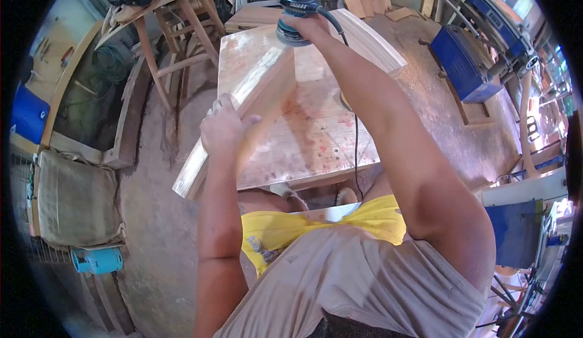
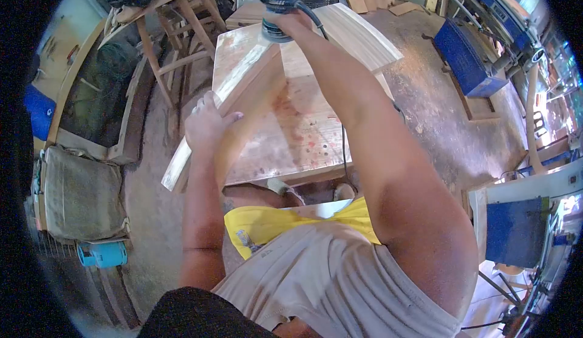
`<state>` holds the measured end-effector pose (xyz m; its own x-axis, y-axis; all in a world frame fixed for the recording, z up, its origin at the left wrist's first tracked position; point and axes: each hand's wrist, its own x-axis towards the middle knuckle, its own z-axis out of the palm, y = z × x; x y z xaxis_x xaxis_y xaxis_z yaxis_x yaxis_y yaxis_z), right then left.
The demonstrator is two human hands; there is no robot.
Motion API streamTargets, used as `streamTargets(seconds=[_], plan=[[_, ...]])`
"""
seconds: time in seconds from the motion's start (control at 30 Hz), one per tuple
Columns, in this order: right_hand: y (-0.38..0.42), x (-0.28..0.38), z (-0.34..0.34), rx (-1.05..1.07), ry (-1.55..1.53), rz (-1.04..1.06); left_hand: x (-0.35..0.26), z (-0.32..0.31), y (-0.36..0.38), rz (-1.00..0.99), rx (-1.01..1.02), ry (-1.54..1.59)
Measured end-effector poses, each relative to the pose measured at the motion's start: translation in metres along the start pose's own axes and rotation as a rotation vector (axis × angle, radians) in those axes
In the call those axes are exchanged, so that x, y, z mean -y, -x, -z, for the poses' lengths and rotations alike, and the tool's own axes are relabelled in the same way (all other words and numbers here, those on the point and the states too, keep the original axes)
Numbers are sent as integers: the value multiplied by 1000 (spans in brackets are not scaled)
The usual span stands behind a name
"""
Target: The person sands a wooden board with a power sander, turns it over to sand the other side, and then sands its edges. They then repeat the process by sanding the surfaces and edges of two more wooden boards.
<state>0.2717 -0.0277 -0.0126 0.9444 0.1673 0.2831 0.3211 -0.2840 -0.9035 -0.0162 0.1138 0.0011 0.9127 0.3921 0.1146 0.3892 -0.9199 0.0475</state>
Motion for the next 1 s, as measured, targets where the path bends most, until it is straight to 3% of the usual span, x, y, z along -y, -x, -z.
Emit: streamTargets(seconds=[0.07,0.13,0.2,0.27,0.3,0.33,0.43,0.57,0.67,0.7,0.73,0.8,0.87,0.93,1.0], plan=[[-3,-6,1,12,-13,-62,2,-2,-1,-13,-41,2],[15,6,6,10,94,154,-1,2,-1,13,-13,-2],[20,16,11,41,74,147,2,-2,-2,-18,-38,-19],[17,23,18,16,228,-21,4,-4,0,-57,-60,-46],[20,23,16,13,25,-5,3,-3,-1,-42,-56,-43],[23,22,16,11,24,-2,2,-2,-2,-29,-51,-40],[34,18,17,51,-17,214,0,3,1,-28,-57,-48],[11,4,24,-16,98,-40,5,-3,-3,-61,-101,-20],[30,7,30,63,75,-28,4,-3,0,-54,-98,-9],[31,1,27,74,53,134,3,-3,-2,-45,-82,-27],[37,13,27,84,57,135,3,-3,-1,-38,-60,-48],[48,32,29,140,125,-59,3,-2,1,-34,-47,-51],[51,34,31,113,95,-109,4,-3,0,-33,-47,-51],[57,40,39,98,105,54,7,-6,-1,-62,-112,-58],[58,35,35,119,179,69,9,-6,0,-67,-114,-48]])
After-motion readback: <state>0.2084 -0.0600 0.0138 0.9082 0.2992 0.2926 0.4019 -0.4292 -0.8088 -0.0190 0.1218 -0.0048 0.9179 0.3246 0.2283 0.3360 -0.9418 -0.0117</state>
